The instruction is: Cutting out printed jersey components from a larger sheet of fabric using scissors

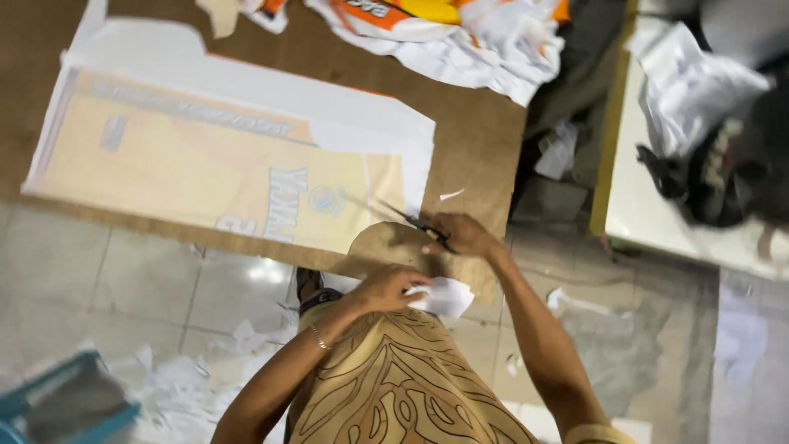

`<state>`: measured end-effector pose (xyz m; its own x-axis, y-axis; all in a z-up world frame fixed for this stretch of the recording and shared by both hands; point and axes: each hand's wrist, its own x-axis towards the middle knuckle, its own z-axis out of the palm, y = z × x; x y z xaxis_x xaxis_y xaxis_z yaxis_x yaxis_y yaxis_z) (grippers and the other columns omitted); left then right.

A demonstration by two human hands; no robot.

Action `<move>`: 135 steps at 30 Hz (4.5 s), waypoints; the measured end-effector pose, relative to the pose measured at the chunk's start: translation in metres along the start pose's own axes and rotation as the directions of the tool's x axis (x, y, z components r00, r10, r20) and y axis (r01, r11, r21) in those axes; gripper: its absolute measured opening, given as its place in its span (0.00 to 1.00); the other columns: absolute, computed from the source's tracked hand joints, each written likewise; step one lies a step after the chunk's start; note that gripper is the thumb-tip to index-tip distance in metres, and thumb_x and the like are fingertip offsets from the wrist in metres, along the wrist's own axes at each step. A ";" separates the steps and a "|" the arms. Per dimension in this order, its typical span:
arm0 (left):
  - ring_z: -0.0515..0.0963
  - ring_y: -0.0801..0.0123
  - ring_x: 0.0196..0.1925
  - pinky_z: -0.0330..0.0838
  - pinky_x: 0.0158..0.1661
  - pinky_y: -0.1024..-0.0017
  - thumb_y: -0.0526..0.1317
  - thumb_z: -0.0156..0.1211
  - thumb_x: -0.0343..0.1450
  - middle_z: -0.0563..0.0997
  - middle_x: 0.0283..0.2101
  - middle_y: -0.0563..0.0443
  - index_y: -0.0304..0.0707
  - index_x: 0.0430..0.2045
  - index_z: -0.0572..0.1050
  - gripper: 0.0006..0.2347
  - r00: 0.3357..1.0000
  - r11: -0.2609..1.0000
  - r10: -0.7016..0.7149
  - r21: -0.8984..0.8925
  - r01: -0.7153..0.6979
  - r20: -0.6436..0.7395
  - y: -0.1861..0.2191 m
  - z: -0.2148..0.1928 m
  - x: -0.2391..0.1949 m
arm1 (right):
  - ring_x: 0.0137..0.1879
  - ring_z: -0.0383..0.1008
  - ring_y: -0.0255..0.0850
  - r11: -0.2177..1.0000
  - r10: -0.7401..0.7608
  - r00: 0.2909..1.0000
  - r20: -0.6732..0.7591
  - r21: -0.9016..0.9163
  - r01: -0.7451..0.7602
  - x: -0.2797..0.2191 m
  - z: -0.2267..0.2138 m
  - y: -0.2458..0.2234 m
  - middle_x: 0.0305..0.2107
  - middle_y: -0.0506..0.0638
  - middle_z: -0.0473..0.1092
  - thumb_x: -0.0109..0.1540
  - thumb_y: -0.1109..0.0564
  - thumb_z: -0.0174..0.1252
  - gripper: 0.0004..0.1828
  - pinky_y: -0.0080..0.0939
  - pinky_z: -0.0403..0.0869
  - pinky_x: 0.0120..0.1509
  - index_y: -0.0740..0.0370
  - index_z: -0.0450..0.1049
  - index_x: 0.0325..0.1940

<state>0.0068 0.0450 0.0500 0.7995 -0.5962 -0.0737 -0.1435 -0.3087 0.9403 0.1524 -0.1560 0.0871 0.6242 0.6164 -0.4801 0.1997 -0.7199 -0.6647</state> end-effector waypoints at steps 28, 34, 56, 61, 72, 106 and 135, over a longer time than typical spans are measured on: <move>0.44 0.44 0.80 0.33 0.70 0.34 0.55 0.45 0.76 0.52 0.79 0.49 0.52 0.73 0.57 0.28 0.980 0.564 0.159 0.804 -0.188 0.118 -0.109 -0.153 -0.001 | 0.30 0.72 0.48 -0.172 0.828 0.552 -0.095 0.895 0.412 0.012 0.239 -0.191 0.20 0.56 0.66 0.57 0.17 0.56 0.44 0.42 0.70 0.37 0.64 0.67 0.33; 0.41 0.45 0.80 0.28 0.69 0.32 0.57 0.45 0.75 0.49 0.79 0.50 0.57 0.73 0.55 0.29 0.989 0.598 0.142 0.792 -0.120 0.043 -0.115 -0.149 0.018 | 0.16 0.65 0.43 0.128 0.800 0.584 -0.133 0.990 0.050 -0.027 0.229 -0.136 0.14 0.53 0.62 0.56 0.45 0.75 0.36 0.35 0.62 0.19 0.70 0.66 0.55; 0.39 0.48 0.80 0.25 0.70 0.35 0.59 0.41 0.76 0.47 0.79 0.53 0.63 0.73 0.54 0.28 0.998 0.612 0.051 0.791 0.001 -0.041 -0.108 -0.146 0.024 | 0.44 0.80 0.64 0.706 0.694 0.634 -0.342 0.498 -0.504 -0.048 0.119 -0.099 0.29 0.68 0.77 0.54 0.55 0.54 0.19 0.59 0.76 0.48 0.53 0.69 0.50; 0.38 0.48 0.80 0.25 0.70 0.35 0.59 0.41 0.76 0.46 0.80 0.53 0.63 0.74 0.53 0.28 0.998 0.609 0.054 0.793 0.002 -0.044 -0.110 -0.144 0.022 | 0.40 0.79 0.69 0.738 0.629 0.669 -0.396 0.576 -0.353 -0.046 0.123 -0.088 0.28 0.74 0.74 0.56 0.59 0.58 0.17 0.60 0.75 0.44 0.63 0.70 0.49; 0.38 0.49 0.80 0.25 0.71 0.35 0.59 0.43 0.75 0.45 0.80 0.53 0.62 0.74 0.51 0.29 0.997 0.612 0.051 0.791 0.009 -0.051 -0.109 -0.145 0.025 | 0.23 0.76 0.57 0.771 0.551 0.693 -0.465 0.601 -0.210 -0.031 0.156 -0.036 0.17 0.67 0.72 0.60 0.55 0.65 0.10 0.48 0.70 0.27 0.61 0.74 0.41; 0.43 0.53 0.80 0.27 0.71 0.39 0.63 0.41 0.75 0.50 0.78 0.52 0.57 0.68 0.61 0.27 0.989 0.589 0.088 0.807 0.042 -0.115 -0.112 -0.142 0.023 | 0.41 0.81 0.60 0.796 0.575 0.751 -0.323 0.433 -0.423 0.022 0.097 -0.046 0.32 0.66 0.77 0.57 0.56 0.50 0.22 0.52 0.79 0.44 0.59 0.70 0.55; 0.52 0.50 0.77 0.43 0.68 0.36 0.48 0.53 0.72 0.63 0.70 0.51 0.54 0.54 0.71 0.16 0.929 0.622 0.104 0.752 0.218 -0.355 -0.117 -0.110 0.044 | 0.38 0.80 0.59 0.804 0.556 0.746 -0.367 0.467 -0.369 0.044 0.081 -0.054 0.28 0.65 0.76 0.57 0.48 0.59 0.19 0.54 0.77 0.41 0.56 0.76 0.50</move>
<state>0.1227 0.1370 -0.0267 0.9348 -0.3229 0.1477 -0.3540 -0.8792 0.3189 0.1076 -0.0644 0.0556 0.8539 -0.0575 -0.5172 -0.4223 -0.6571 -0.6243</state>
